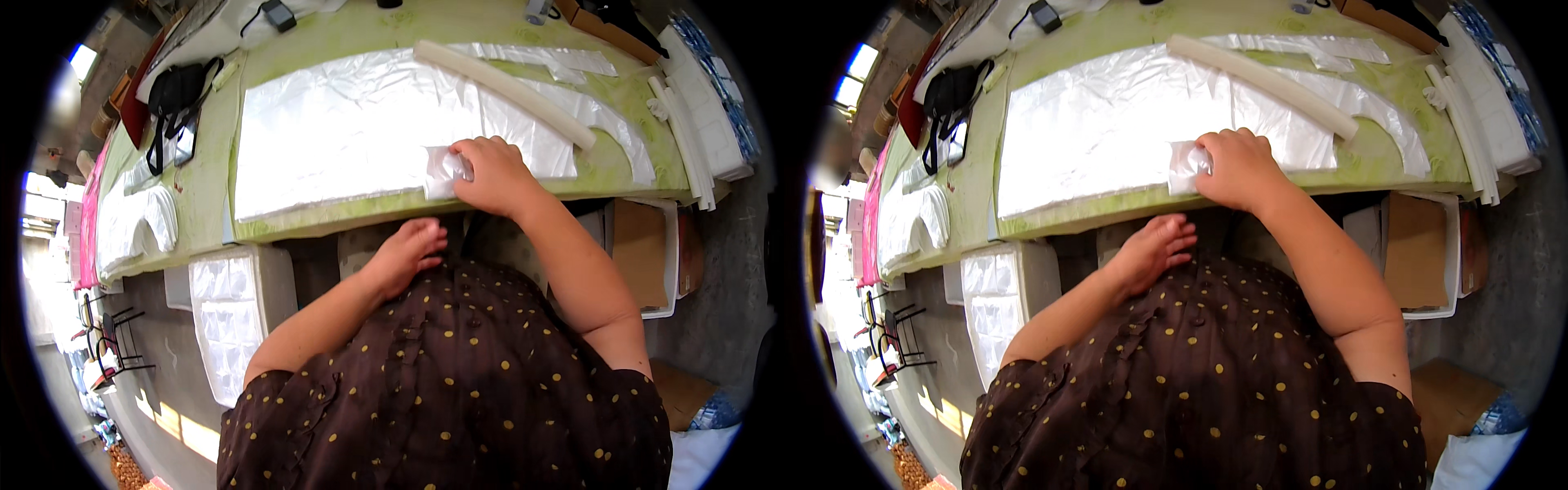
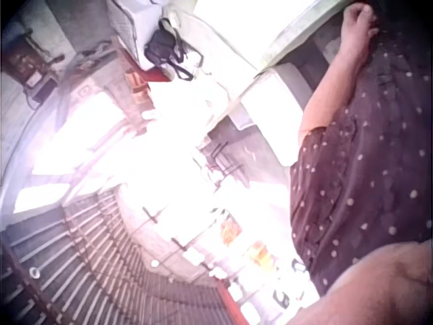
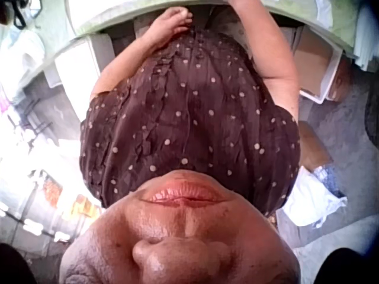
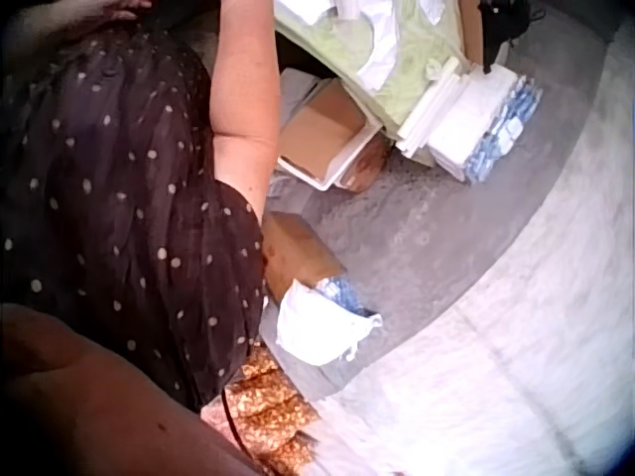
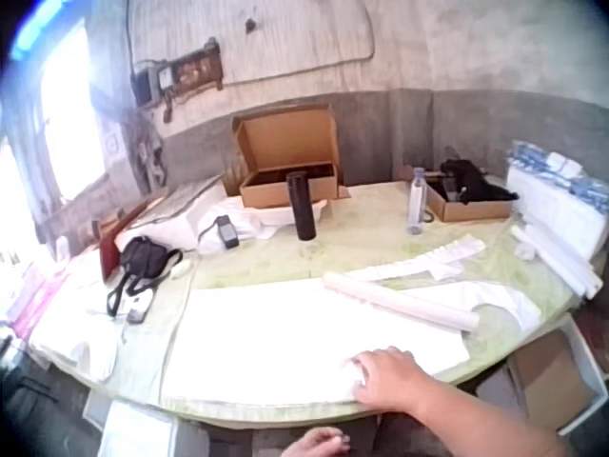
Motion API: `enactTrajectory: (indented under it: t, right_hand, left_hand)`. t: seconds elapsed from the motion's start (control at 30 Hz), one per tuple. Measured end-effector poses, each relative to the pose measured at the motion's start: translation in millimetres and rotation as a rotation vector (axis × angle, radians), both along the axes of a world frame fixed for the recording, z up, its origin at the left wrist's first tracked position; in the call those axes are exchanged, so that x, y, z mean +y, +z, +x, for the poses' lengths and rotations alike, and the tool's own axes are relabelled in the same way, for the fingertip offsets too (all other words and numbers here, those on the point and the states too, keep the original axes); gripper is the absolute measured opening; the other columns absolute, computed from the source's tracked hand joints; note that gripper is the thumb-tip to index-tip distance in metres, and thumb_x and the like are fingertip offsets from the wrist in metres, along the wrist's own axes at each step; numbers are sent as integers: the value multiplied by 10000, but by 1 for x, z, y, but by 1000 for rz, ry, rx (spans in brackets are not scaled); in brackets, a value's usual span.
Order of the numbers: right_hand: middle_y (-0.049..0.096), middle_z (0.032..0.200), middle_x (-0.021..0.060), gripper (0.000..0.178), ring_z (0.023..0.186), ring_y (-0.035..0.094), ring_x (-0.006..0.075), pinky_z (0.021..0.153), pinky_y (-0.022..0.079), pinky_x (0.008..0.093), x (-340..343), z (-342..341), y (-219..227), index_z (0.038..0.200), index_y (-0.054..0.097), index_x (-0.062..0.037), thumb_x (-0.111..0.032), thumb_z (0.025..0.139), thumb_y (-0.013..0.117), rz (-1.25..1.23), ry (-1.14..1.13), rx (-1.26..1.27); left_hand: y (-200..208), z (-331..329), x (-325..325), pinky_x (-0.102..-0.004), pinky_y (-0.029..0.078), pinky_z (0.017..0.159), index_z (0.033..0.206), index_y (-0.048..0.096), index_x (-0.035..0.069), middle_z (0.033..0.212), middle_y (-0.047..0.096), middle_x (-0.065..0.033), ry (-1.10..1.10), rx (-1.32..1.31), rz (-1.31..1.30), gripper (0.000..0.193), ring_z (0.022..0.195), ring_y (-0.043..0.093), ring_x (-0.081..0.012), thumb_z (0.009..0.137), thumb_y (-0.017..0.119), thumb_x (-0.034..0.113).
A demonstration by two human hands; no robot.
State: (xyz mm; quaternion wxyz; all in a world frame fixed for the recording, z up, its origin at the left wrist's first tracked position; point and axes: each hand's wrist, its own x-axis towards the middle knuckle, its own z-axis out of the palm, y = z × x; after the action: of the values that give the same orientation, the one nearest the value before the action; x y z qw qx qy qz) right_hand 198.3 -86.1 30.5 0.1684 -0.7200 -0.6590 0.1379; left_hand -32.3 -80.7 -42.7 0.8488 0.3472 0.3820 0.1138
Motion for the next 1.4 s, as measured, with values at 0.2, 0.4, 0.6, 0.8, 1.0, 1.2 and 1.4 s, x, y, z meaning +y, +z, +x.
enactTrajectory:
  t: [0.2, 0.4, 0.6, 0.8, 1.0, 1.2, 1.4]
  right_hand:
    - [624, 1061, 117, 321, 1038, 556, 366, 955, 431, 452, -68, -42, -21, 1033, 677, -83, -141, 718, 704, 513, 52, 192]
    - [568, 961, 5, 302, 829, 512, 68, 741, 472, 231, -83, -65, -45, 1181, 583, -23, -102, 921, 717, 156, -211, 1034]
    - [572, 911, -25, 232, 795, 517, 50, 713, 462, 221, -84, -72, -64, 1156, 592, -33, -13, 936, 664, 318, -183, 1147]
    - [600, 938, -24, 185, 803, 531, 45, 723, 465, 213, -81, -73, -63, 1122, 610, -39, -4, 946, 653, 366, -218, 1103]
    - [598, 950, -25, 174, 821, 546, 50, 736, 464, 205, -79, -78, -65, 1143, 600, -38, 7, 975, 620, 337, -156, 1121]
    - [591, 909, -13, 144, 764, 540, 59, 689, 469, 211, -83, -70, -72, 1129, 602, -45, -7, 990, 607, 240, -128, 1136]
    - [584, 920, -28, 152, 776, 530, 53, 701, 463, 211, -82, -72, -84, 1128, 606, -48, -1, 984, 613, 122, -98, 1178]
  left_hand:
    - [-11, 20, 3, -394, 513, 966, 1259, 576, 61, 1144, 673, -85, 260, -311, -85, 266, 1076, 648, -197, 1037, 573, 209]
    - [-9, 10, -21, -342, 512, 925, 1130, 566, 69, 1136, 654, -65, 306, -283, -38, 159, 1036, 629, -161, 1003, 630, 142]
    - [-14, -6, -15, -372, 506, 899, 1063, 587, 96, 1126, 649, -35, 414, -337, -236, 160, 1082, 606, -181, 1057, 551, 252]
    - [-10, -26, -29, -299, 515, 900, 1130, 646, 91, 1329, 572, -35, 362, -348, 188, 176, 1098, 589, -132, 960, 678, 53]
    - [3, -36, -25, -236, 491, 842, 1037, 682, 58, 993, 673, 0, 378, -51, 304, 123, 927, 604, -90, 927, 674, 2]
    - [13, -176, 36, -248, 500, 836, 970, 688, 70, 970, 674, 9, 478, 297, 816, 143, 909, 609, -88, 900, 606, -24]
    - [48, -311, 73, -223, 466, 769, 1028, 724, 31, 924, 679, 6, 634, 870, 770, 158, 823, 582, -77, 902, 632, 54]
